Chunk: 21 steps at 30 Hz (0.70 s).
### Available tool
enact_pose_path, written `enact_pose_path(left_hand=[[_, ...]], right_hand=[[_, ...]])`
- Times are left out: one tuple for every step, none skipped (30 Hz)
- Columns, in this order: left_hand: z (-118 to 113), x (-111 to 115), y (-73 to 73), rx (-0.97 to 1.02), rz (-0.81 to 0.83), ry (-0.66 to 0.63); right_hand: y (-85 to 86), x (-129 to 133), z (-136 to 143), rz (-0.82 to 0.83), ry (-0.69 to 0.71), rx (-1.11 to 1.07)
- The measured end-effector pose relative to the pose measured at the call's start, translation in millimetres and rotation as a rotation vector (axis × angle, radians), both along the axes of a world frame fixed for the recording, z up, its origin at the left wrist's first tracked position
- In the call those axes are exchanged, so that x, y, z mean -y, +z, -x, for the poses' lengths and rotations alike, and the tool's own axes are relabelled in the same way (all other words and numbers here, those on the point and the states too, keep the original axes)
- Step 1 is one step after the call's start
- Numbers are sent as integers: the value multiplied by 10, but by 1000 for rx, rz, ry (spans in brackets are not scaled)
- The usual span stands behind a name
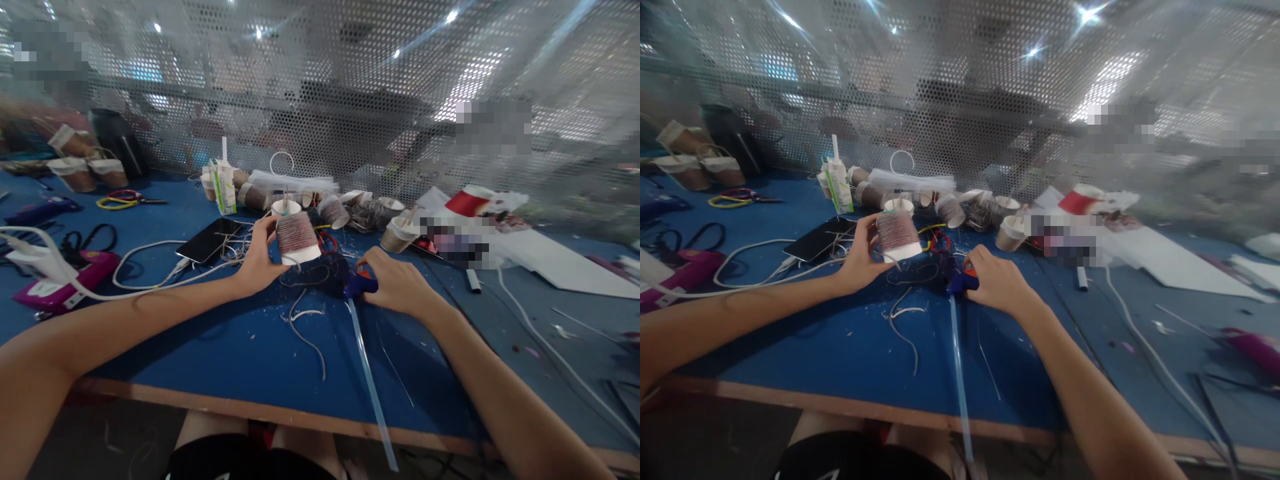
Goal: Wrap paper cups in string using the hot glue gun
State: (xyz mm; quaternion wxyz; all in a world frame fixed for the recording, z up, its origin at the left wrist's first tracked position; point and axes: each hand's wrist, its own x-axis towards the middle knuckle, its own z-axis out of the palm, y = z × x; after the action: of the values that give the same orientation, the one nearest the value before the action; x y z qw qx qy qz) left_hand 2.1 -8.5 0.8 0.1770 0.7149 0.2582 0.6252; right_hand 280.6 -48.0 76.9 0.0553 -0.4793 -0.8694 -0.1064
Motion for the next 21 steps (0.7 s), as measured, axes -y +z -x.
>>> enact_pose_path(left_hand=[[1,-9,-8,8,-2,-12],[2,-18,-16,17,-4,-24],[2,-26,-24,24,-8,-36],[2,-31,-29,29,-12,-48],[0,-32,-30,33,-19,-60],[-4,-29,-29,36,-29,-72],[-9,-22,-24,41,-41,-83],[-15,-13,-16,47,-57,-95],[-21,-2,-8,51,-73,-106],[-26,9,1,54,-88,-112],[-30,18,8,54,-100,-113],[-32,25,15,51,-107,-109],[-33,29,20,45,-110,-100],[-32,31,24,37,-108,-87],[-30,32,27,27,-103,-74],[-27,31,31,12,-99,-62],[-25,30,35,-9,-97,-52],[-23,29,38,-32,-99,-46],[-22,29,42,-58,-102,-41],[-21,29,44,-80,-103,-36],[-20,30,45,-94,-100,-30]], right_hand=[[12,-8,-31,18,50,-45],[22,-11,-58,33,106,-98],[29,-9,-77,48,155,-157],[32,-1,-82,67,191,-221],[29,13,-71,90,218,-290],[19,33,-41,118,241,-366],[1,58,7,152,265,-451],[-25,89,71,192,288,-546],[-56,126,147,239,309,-643],[-90,168,230,294,321,-738],[-123,213,314,367,324,-814],[-153,260,395,450,327,-865],[-175,307,468,525,328,-887],[-189,352,530,592,329,-886],[-196,393,582,651,337,-883],[-196,427,624,714,349,-880],[-192,453,657,781,367,-890],[-187,472,684,851,392,-917],[-183,482,707,924,418,-964],[-179,487,725,990,439,-1029],[-176,485,740,1046,458,-1107]])
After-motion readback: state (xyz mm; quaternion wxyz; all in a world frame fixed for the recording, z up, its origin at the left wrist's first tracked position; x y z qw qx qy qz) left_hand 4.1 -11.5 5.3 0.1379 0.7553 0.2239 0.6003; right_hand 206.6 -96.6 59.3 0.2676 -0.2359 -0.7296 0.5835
